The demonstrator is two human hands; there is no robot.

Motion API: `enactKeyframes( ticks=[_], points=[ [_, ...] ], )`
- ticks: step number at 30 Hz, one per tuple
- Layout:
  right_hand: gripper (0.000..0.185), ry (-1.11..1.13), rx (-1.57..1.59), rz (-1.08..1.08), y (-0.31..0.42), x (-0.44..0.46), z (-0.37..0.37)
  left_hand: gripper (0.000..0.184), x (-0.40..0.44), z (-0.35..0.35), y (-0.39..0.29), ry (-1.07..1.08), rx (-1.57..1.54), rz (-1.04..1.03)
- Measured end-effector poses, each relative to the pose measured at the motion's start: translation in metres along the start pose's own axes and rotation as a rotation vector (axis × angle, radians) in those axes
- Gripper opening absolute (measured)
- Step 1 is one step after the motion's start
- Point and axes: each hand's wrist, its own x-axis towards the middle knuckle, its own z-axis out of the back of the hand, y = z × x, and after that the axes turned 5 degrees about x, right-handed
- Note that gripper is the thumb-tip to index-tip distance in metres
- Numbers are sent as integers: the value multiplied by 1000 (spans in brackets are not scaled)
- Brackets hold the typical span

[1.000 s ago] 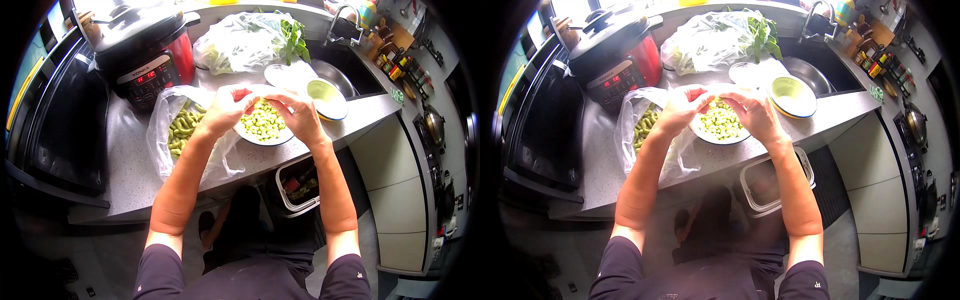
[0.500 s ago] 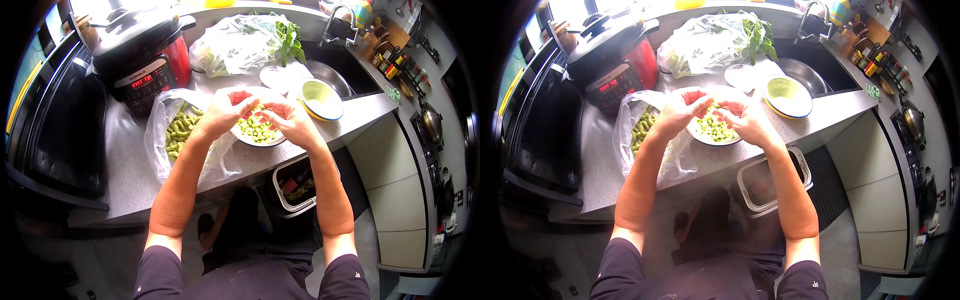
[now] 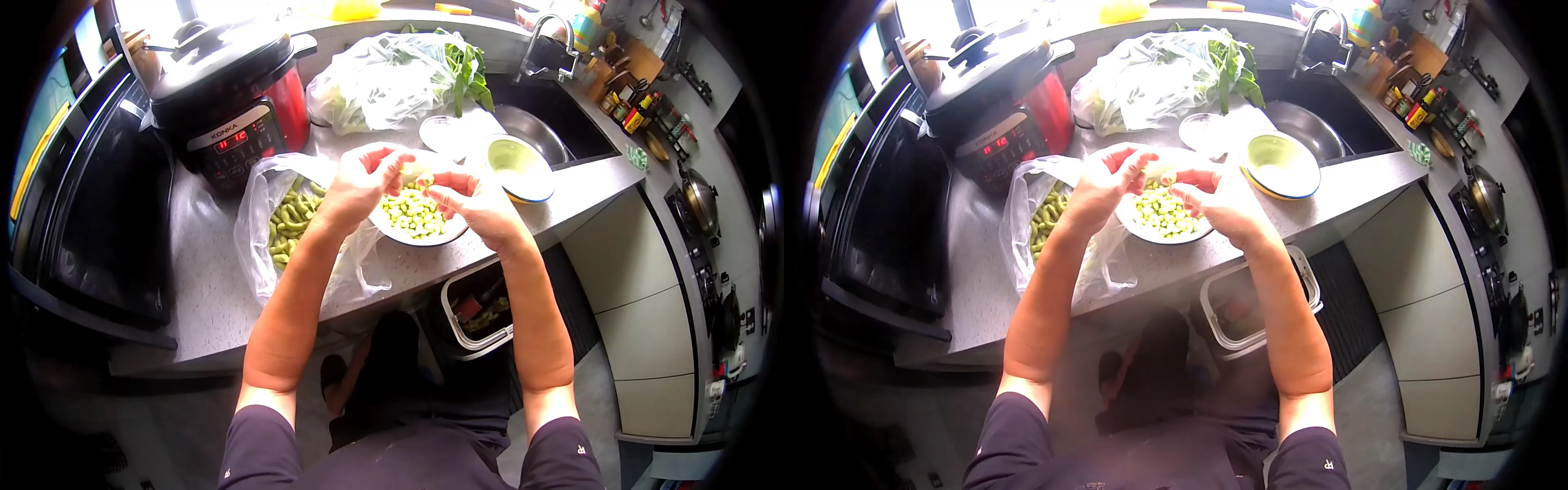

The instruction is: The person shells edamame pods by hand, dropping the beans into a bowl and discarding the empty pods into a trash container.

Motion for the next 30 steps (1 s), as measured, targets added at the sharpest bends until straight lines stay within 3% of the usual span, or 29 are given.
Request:
enactKeyframes(
  ticks=[4,7,11,13,17,19,20,25,27,30],
  points=[
    [25,-59,179,83,2,-1,-3,35,4,4,9,21,-218,59],
    [23,-73,181,117,1,-1,2,34,0,-1,2,65,-131,25],
    [21,-119,128,120,3,-4,11,26,-27,-30,-6,76,605,-351],
    [20,-149,68,134,5,-7,16,23,-42,-52,-5,226,1014,-529],
    [16,-160,0,188,6,-11,14,14,-69,-100,-1,290,1278,-676],
    [14,-168,-10,195,5,-13,12,9,-79,-131,19,354,1303,-685],
    [14,-167,-1,203,4,-14,10,9,-80,-147,25,407,1353,-584],
    [12,-169,90,204,3,-19,0,13,-93,-195,118,184,1449,-875],
    [12,-160,76,204,2,-20,0,14,-99,-208,145,206,1412,-904],
    [13,-151,58,214,-1,-20,-1,11,-100,-209,157,314,1315,-730]
  ],
)
